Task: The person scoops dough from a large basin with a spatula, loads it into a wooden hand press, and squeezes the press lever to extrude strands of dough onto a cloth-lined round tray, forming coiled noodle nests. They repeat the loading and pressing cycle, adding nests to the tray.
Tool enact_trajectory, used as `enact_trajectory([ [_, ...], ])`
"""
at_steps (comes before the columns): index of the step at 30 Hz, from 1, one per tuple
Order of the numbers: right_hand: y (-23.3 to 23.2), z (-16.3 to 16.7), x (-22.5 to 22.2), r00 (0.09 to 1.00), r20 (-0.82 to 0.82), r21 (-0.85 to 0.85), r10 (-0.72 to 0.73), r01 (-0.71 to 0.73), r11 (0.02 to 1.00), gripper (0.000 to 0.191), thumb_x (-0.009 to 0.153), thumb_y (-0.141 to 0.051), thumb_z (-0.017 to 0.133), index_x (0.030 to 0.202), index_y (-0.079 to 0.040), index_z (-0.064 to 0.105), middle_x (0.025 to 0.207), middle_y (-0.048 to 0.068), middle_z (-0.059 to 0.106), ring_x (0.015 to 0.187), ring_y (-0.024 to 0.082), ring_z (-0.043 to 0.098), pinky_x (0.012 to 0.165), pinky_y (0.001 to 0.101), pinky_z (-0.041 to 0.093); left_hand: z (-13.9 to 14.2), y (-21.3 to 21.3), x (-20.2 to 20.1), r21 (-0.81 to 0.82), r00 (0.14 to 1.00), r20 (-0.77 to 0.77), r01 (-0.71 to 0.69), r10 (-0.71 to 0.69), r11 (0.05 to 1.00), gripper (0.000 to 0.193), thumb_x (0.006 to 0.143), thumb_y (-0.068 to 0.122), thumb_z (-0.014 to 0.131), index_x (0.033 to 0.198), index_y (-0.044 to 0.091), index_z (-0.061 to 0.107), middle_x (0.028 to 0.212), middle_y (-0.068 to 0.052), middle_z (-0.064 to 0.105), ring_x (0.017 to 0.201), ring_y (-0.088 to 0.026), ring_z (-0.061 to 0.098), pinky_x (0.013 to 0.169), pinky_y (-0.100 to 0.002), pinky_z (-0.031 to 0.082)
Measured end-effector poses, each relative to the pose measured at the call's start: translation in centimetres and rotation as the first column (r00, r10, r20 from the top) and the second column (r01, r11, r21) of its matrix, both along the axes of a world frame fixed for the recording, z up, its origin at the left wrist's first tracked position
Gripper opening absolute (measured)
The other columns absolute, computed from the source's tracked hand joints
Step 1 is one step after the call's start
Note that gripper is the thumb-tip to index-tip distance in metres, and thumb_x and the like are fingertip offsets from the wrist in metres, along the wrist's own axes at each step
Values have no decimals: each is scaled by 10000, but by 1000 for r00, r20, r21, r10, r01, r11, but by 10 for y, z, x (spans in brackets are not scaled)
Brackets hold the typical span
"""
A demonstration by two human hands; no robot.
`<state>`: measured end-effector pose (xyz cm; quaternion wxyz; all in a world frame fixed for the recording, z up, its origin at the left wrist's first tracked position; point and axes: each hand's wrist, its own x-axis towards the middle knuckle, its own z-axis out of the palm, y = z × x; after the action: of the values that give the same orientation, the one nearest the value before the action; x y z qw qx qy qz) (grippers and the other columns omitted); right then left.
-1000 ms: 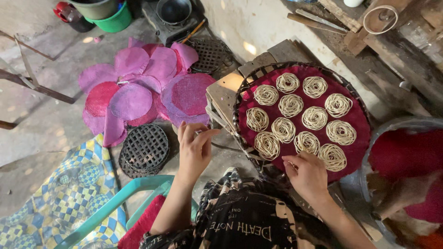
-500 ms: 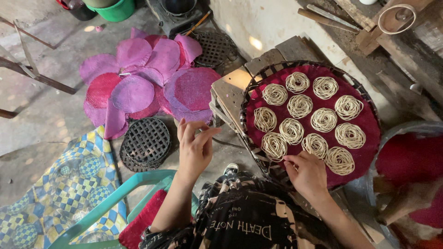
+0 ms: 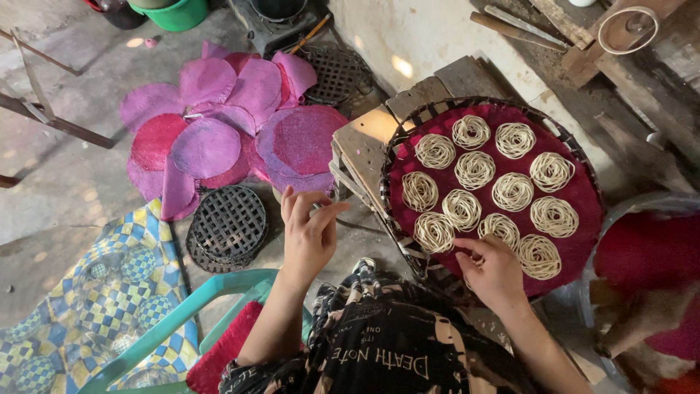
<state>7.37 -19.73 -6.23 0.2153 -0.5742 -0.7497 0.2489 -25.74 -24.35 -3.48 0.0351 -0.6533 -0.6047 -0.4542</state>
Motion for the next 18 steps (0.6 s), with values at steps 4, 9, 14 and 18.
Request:
enact_trajectory([
  [4, 4, -5, 1, 997, 71, 57, 32, -36, 998, 231, 799, -155, 766, 1026, -185, 799, 779, 42, 616, 682, 216, 641, 661, 369, 534, -2, 2, 0, -5, 1000, 3, 5, -5, 1000, 380, 787, -61, 715, 1066, 193, 764, 1033, -38, 592, 1045, -291, 590, 1188, -575, 346],
  [9, 9, -5, 1, 988, 146, 126, 41, -60, 990, 246, 791, -144, 754, 1030, -181, 800, 771, 53, 615, 706, 234, 643, 684, 387, 535, -2, 2, 1, -1, 1000, 6, 1, -1, 1000, 391, 775, -67, 712, 1060, 197, 762, 1030, -33, 593, 1050, -287, 591, 1188, -577, 354],
  [14, 8, 0, 9, 980, 200, 53, 3, -14, 998, 246, 827, -132, 729, 1062, -169, 792, 765, 47, 622, 665, 225, 638, 684, 390, 535, -1, 1, 4, 3, 1000, -4, -9, 9, 1000, 412, 756, -72, 706, 1060, 200, 765, 1035, -34, 599, 1060, -294, 592, 1179, -576, 358],
  [18, 3, -5, 16, 973, 212, 189, 97, -138, 972, 218, 725, -107, 736, 923, -168, 802, 749, 35, 629, 731, 228, 640, 698, 401, 527, -2, 1, 7, 6, 1000, -14, -7, 8, 1000, 398, 763, -67, 713, 1056, 197, 763, 1037, -35, 599, 1052, -292, 591, 1180, -579, 356],
])
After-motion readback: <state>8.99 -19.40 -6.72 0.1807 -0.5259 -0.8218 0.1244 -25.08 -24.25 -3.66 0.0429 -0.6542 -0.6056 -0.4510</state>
